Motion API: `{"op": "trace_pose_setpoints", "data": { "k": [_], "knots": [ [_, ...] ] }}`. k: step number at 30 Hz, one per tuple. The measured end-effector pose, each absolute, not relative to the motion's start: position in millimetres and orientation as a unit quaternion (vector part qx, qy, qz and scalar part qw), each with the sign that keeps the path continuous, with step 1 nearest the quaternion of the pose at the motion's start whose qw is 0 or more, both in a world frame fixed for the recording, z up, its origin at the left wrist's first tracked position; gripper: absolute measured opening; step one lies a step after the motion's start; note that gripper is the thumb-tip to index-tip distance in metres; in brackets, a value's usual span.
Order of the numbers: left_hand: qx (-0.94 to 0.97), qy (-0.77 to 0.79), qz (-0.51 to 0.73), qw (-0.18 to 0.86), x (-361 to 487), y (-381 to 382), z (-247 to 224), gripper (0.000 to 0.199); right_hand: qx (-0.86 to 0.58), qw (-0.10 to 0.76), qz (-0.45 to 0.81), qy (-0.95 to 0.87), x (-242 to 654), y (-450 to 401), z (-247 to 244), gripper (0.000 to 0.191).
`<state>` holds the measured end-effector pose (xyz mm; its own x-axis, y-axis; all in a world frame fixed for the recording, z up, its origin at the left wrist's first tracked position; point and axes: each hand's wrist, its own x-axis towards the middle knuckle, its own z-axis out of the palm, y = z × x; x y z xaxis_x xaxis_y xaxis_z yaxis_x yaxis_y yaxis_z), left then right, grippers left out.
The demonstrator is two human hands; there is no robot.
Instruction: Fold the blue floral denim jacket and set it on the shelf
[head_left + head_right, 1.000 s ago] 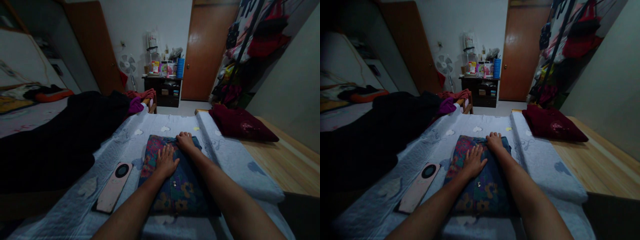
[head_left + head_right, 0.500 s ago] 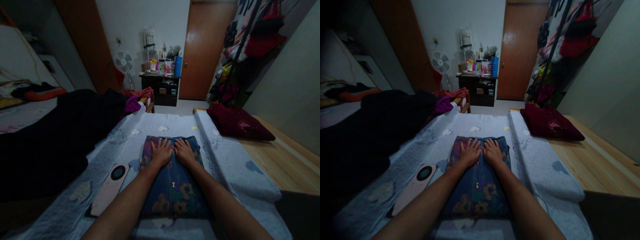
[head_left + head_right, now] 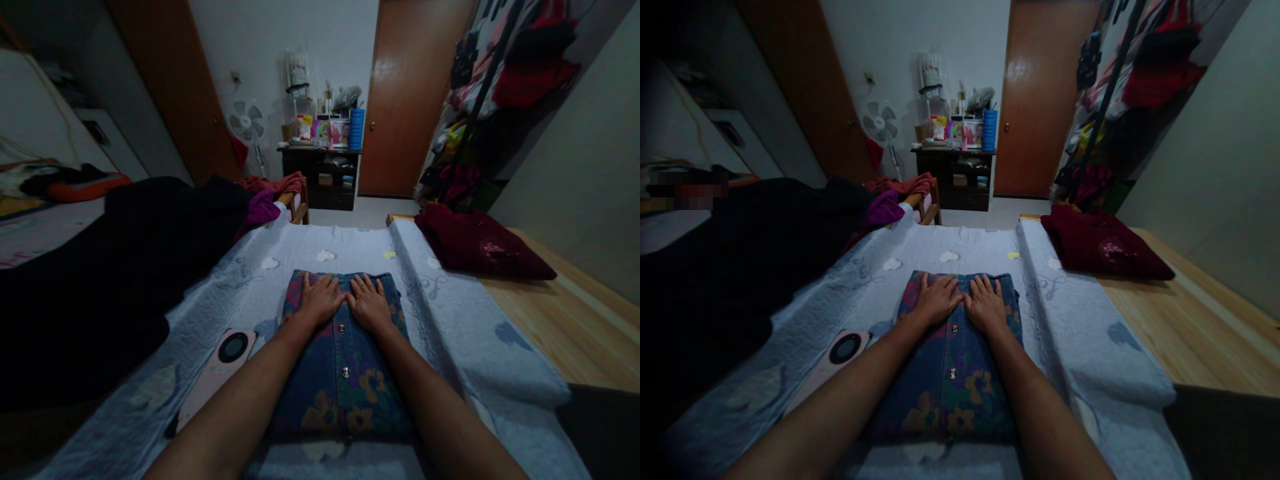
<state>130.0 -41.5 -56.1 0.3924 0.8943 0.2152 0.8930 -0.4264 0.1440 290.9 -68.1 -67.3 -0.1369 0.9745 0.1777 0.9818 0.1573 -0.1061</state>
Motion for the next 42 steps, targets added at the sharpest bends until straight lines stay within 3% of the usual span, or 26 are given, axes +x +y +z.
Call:
{"op": "trace_pose_setpoints", "data": {
  "k": [10,36,42],
  "knots": [
    [0.741,0.645,0.183,0.045,149,-23,-57,0.026,-0.671,0.09,-0.005,-0.736,289,-66,-66,0.054],
    [0.713,0.655,0.248,0.036,155,-16,-71,0.022,-0.794,0.052,0.07,-0.602,324,-60,-59,0.067],
    [0.715,0.65,0.256,0.02,155,-17,-70,0.021,-0.728,0.116,-0.01,-0.676,295,-72,-57,0.06]
  ]
}}
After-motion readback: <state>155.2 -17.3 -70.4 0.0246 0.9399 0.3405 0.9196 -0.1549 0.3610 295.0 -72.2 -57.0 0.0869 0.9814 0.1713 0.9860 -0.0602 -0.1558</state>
